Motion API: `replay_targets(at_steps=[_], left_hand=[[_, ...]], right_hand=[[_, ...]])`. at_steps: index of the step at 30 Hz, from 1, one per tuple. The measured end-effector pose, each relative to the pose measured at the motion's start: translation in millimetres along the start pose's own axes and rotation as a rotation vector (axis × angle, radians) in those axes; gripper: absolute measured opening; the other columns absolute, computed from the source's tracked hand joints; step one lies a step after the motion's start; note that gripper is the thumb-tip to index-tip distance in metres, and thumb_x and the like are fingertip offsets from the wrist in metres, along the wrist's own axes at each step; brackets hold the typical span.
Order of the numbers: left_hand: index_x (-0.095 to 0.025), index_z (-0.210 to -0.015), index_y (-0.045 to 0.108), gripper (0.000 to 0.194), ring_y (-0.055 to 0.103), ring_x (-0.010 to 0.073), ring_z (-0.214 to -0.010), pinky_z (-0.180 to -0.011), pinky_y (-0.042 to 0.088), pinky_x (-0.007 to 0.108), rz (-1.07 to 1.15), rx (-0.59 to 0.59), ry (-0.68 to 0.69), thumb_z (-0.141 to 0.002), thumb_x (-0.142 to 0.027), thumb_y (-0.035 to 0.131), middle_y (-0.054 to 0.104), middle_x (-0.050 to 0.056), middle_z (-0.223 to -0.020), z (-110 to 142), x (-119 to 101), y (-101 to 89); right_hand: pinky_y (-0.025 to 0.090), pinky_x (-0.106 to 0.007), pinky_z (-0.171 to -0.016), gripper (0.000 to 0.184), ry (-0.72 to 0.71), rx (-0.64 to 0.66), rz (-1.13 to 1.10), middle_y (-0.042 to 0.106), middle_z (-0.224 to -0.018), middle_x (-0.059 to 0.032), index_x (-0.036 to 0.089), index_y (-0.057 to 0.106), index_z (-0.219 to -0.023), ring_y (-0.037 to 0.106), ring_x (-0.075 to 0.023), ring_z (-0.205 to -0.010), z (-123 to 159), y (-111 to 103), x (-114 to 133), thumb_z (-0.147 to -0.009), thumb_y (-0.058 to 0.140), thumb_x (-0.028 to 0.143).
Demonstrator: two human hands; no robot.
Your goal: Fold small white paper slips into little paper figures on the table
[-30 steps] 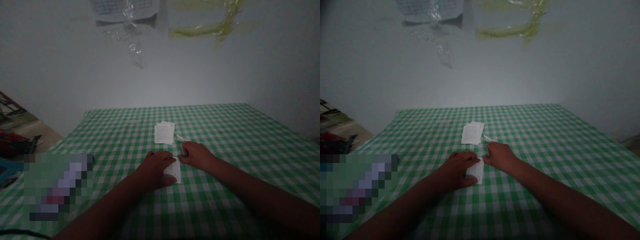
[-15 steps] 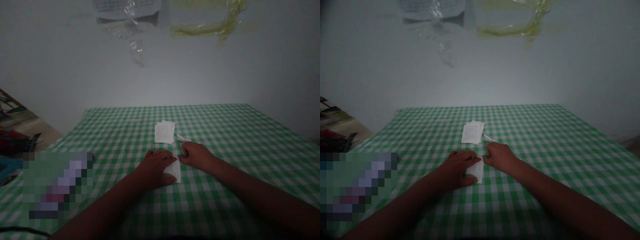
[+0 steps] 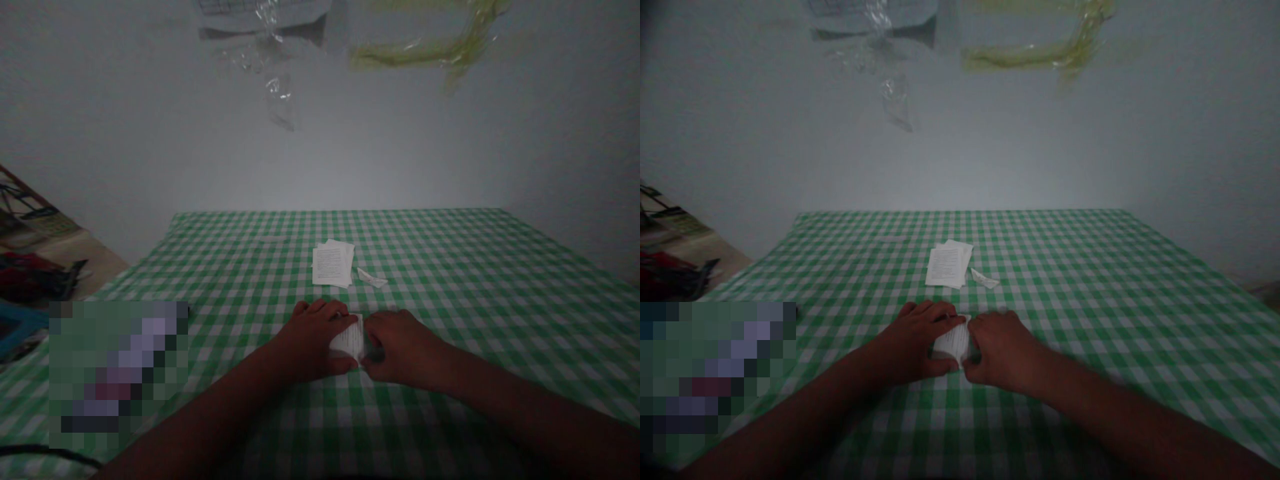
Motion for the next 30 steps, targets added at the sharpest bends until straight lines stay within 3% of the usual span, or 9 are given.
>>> replay_targets(at_steps=[12,19,22,25,30], left_hand=[[-0.033,-0.136,0.047,0.067,0.049,0.027,-0.117,-0.095,0.034,0.043,0.009,0.005,0.0,-0.076,-0.053,0.07,0.053,0.002,-0.133,0,-1,0.4],[-0.032,-0.136,0.048,0.068,0.048,0.0274,-0.118,-0.095,0.034,0.045,-0.004,-0.002,0.004,-0.076,-0.055,0.07,0.053,0.003,-0.135,0,-1,2.0],[-0.032,-0.135,0.049,0.068,0.049,0.0284,-0.117,-0.095,0.034,0.045,-0.002,0.006,-0.014,-0.076,-0.056,0.069,0.053,0.004,-0.135,-1,-2,0.8],[-0.032,-0.135,0.049,0.067,0.049,0.0286,-0.117,-0.095,0.034,0.045,0.002,0.018,-0.019,-0.076,-0.056,0.069,0.053,0.004,-0.134,-1,-2,0.0],[-0.032,-0.137,0.047,0.068,0.048,0.0281,-0.118,-0.096,0.033,0.045,-0.023,0.022,-0.015,-0.077,-0.057,0.068,0.052,0.003,-0.135,-2,-3,0.0]], right_hand=[[0.027,-0.028,-0.057,0.021,-0.002,-0.017,-0.011,0.06,-0.069,0.0003,0.02,0.055,-0.07,0.05,-0.0143,-0.06,0,3,-2,-0.069,0.068,0.036],[0.025,-0.028,-0.055,0.022,0.102,-0.061,0.09,0.058,-0.069,0.0001,0.019,0.053,-0.07,0.049,-0.0137,-0.06,-15,2,-15,-0.073,0.066,0.036],[0.025,-0.028,-0.056,0.02,0.082,-0.076,0.119,0.059,-0.071,-0.0006,0.019,0.054,-0.071,0.05,-0.0145,-0.063,-15,1,-13,-0.074,0.066,0.035],[0.025,-0.028,-0.057,0.02,0.012,-0.041,0.079,0.06,-0.071,-0.0003,0.019,0.055,-0.073,0.051,-0.0141,-0.062,-7,1,-6,-0.073,0.067,0.035],[0.026,-0.028,-0.057,0.019,0.051,0.0,0.069,0.061,-0.071,0.0,0.019,0.054,-0.071,0.051,-0.0138,-0.062,-9,1,-8,-0.076,0.066,0.033]])
Point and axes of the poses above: each hand's wrist, its own z-axis away from the middle knuckle, its own y-axis out of the palm, x = y × z, the point moved 2 cm from there along -z, towards the middle knuckle
